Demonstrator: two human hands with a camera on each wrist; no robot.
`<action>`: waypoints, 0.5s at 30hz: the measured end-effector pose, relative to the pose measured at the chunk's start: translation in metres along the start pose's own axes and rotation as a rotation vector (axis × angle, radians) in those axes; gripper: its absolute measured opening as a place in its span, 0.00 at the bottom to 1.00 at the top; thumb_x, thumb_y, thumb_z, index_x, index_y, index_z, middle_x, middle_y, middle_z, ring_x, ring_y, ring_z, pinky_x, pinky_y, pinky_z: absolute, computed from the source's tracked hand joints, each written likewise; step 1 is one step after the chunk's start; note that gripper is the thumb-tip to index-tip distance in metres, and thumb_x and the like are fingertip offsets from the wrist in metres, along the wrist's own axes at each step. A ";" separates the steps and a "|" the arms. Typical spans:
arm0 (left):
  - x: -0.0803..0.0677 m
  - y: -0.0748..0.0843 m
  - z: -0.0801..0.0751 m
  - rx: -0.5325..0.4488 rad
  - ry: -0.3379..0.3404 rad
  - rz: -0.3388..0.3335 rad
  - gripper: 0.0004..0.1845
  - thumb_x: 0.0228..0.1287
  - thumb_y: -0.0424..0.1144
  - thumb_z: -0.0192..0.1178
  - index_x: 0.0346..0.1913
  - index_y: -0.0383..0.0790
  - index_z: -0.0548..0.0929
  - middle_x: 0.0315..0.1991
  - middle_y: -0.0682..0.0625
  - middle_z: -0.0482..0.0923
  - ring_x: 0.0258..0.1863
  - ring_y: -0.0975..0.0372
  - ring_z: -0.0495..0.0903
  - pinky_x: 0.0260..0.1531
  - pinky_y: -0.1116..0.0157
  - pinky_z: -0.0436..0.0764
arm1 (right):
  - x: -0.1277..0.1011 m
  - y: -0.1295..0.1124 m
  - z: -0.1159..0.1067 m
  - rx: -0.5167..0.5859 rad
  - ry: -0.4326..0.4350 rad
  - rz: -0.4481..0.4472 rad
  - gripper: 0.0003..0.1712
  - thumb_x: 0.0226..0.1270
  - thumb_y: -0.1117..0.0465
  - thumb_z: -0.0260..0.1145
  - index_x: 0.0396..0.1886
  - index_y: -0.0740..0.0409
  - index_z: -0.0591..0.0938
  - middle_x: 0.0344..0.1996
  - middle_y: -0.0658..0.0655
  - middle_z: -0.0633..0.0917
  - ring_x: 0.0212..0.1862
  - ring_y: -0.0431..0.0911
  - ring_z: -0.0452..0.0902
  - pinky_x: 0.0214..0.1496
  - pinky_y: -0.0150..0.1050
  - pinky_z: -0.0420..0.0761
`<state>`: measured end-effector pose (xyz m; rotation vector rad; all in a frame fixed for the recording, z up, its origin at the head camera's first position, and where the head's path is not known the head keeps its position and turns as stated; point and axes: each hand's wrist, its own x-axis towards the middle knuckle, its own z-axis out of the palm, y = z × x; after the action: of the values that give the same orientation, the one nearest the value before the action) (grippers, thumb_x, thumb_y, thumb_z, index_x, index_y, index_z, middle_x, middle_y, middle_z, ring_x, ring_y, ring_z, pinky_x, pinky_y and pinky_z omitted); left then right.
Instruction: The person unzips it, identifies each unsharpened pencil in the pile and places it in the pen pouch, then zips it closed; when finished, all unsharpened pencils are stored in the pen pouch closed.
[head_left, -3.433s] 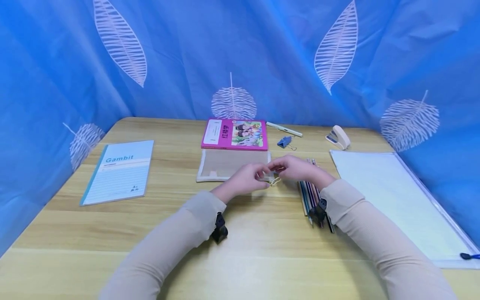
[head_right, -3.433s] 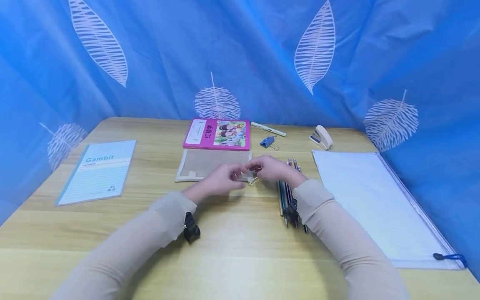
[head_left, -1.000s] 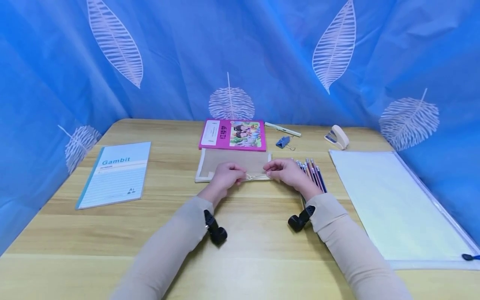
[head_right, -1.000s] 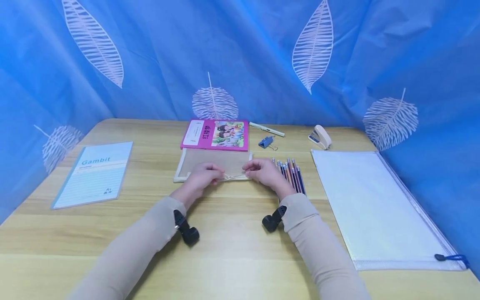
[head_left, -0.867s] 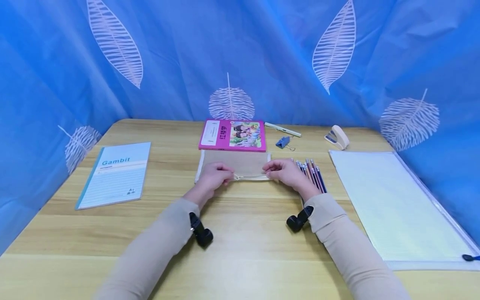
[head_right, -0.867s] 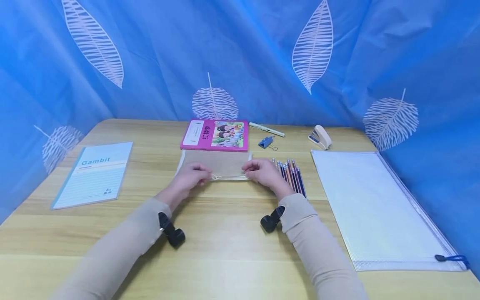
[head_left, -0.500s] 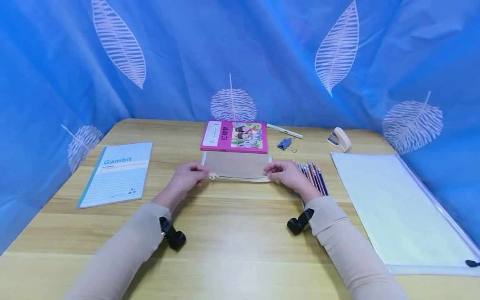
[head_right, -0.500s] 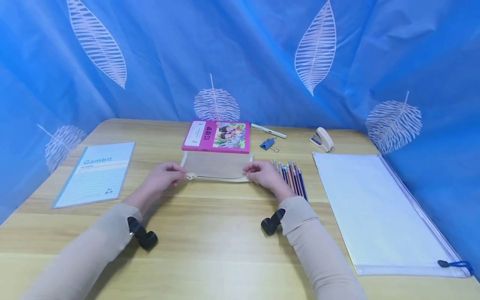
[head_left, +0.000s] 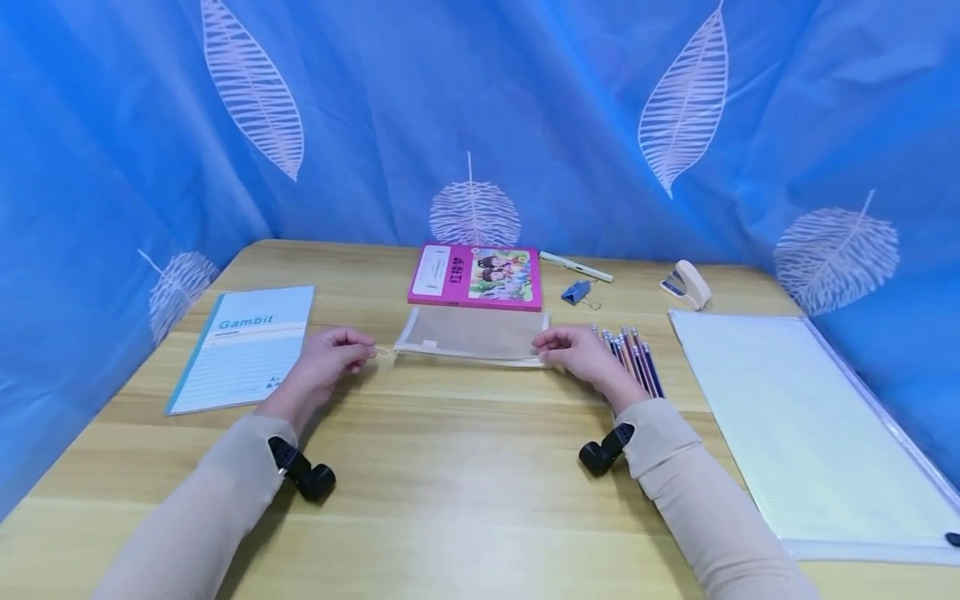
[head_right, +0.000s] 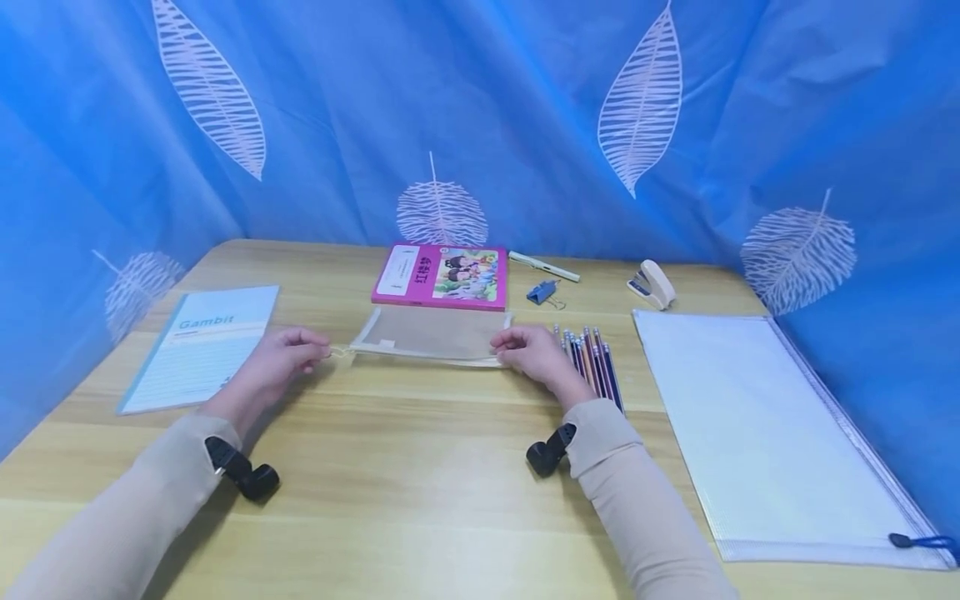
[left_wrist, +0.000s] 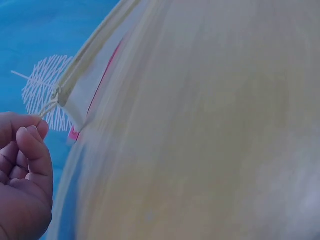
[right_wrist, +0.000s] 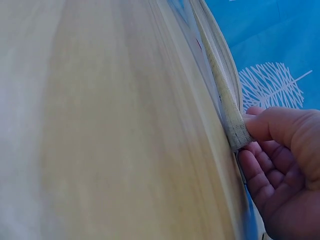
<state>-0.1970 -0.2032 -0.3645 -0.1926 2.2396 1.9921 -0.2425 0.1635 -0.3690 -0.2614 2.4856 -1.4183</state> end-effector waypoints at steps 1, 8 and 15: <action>-0.001 -0.002 0.000 0.011 0.001 -0.003 0.07 0.57 0.28 0.59 0.40 0.32 0.79 0.31 0.54 0.77 0.25 0.68 0.74 0.28 0.74 0.76 | 0.000 0.001 0.001 0.008 -0.001 0.004 0.16 0.58 0.68 0.64 0.47 0.61 0.80 0.41 0.59 0.82 0.42 0.46 0.76 0.43 0.34 0.75; -0.002 -0.003 -0.001 0.226 -0.076 -0.008 0.09 0.59 0.31 0.59 0.41 0.32 0.76 0.32 0.51 0.76 0.30 0.65 0.75 0.32 0.70 0.77 | -0.002 0.003 0.004 0.011 0.007 0.000 0.16 0.59 0.68 0.64 0.48 0.61 0.80 0.41 0.58 0.82 0.42 0.46 0.76 0.43 0.34 0.76; 0.004 0.029 0.007 0.601 -0.171 0.162 0.24 0.60 0.39 0.60 0.58 0.34 0.71 0.56 0.37 0.71 0.54 0.48 0.71 0.54 0.52 0.71 | -0.002 0.001 0.001 0.015 0.007 0.002 0.17 0.59 0.67 0.64 0.49 0.61 0.79 0.42 0.58 0.82 0.44 0.46 0.76 0.44 0.34 0.75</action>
<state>-0.2058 -0.1932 -0.3372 0.2206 2.6700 1.2415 -0.2405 0.1637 -0.3705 -0.2509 2.4794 -1.4382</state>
